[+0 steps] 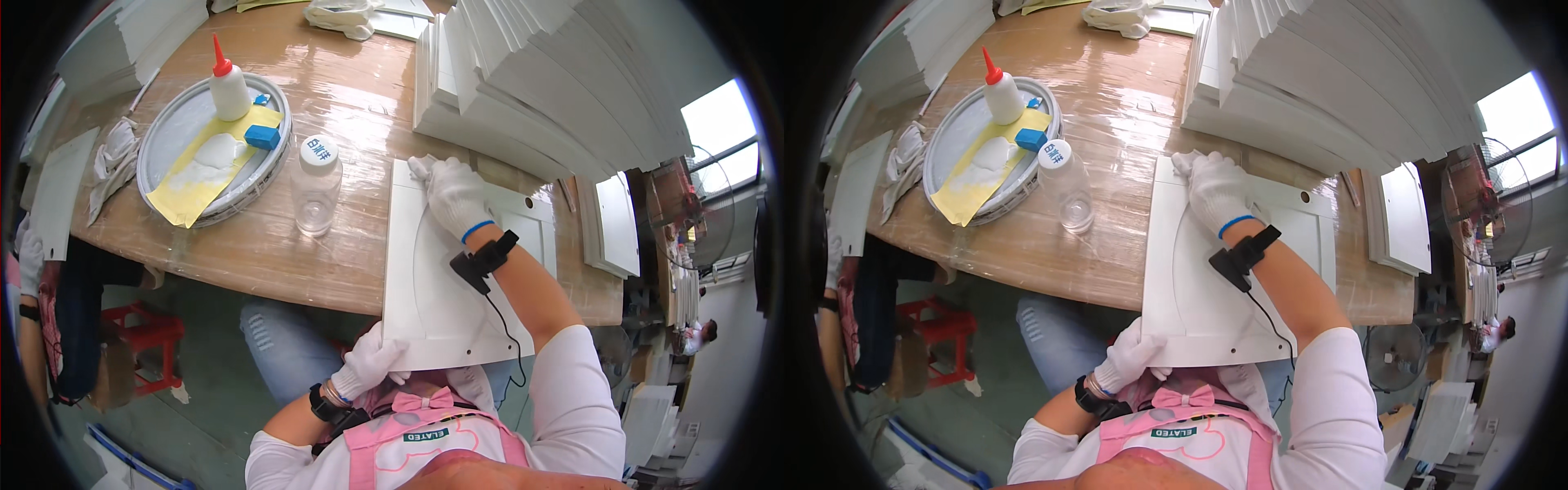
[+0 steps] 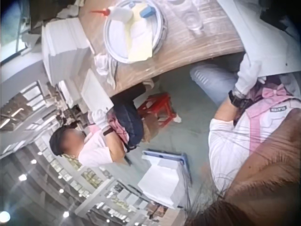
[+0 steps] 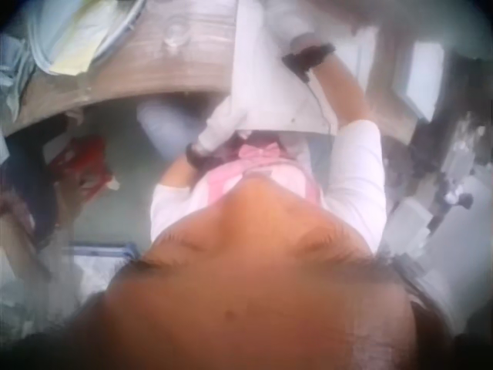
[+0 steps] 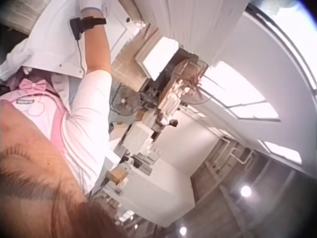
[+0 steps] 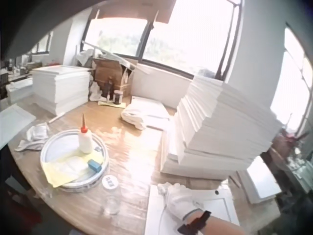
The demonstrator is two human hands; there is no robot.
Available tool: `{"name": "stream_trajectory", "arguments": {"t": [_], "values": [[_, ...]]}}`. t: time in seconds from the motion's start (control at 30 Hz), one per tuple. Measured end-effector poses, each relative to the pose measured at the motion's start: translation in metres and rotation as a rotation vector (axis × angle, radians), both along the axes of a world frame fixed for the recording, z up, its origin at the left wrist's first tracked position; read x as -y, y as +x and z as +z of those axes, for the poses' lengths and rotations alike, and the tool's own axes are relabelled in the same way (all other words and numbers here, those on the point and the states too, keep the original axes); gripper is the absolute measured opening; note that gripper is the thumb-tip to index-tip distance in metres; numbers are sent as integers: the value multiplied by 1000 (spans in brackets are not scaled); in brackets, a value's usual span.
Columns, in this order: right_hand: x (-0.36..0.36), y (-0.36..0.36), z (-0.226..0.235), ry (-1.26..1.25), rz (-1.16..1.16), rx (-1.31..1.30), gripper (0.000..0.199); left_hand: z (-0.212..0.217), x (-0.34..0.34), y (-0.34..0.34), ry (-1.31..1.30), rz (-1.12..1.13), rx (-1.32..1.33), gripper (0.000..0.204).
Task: Cleaning and inspecting white furniture door panels at a factory workbench using cloths, sponges, and scrapers.
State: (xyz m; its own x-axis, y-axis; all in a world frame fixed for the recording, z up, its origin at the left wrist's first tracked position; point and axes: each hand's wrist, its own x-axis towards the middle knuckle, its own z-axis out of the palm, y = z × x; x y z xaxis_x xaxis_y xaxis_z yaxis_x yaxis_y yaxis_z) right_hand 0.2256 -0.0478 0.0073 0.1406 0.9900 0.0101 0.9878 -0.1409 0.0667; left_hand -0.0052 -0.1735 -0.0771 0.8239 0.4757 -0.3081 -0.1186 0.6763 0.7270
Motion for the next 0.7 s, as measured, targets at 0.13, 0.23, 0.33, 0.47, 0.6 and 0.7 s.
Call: {"name": "stream_trajectory", "arguments": {"t": [0.13,0.23,0.33,0.47,0.6,0.7], "values": [[40,-56,-15,-118,349,37,13,3,-1,-2,-13,16,-43,38],[3,-41,-4,-92,207,-126,10,-1,1,-5,9,25,-40,38],[-44,12,-12,103,-79,-136,9,3,1,0,-19,5,2,39],[3,-45,-1,-211,236,-199,11,2,-3,-2,-32,19,-4,38],[12,-43,3,-195,328,-286,14,3,-1,-4,-9,19,-13,38],[-53,-3,4,-44,-116,-75,22,4,1,-2,4,7,-2,38]]}}
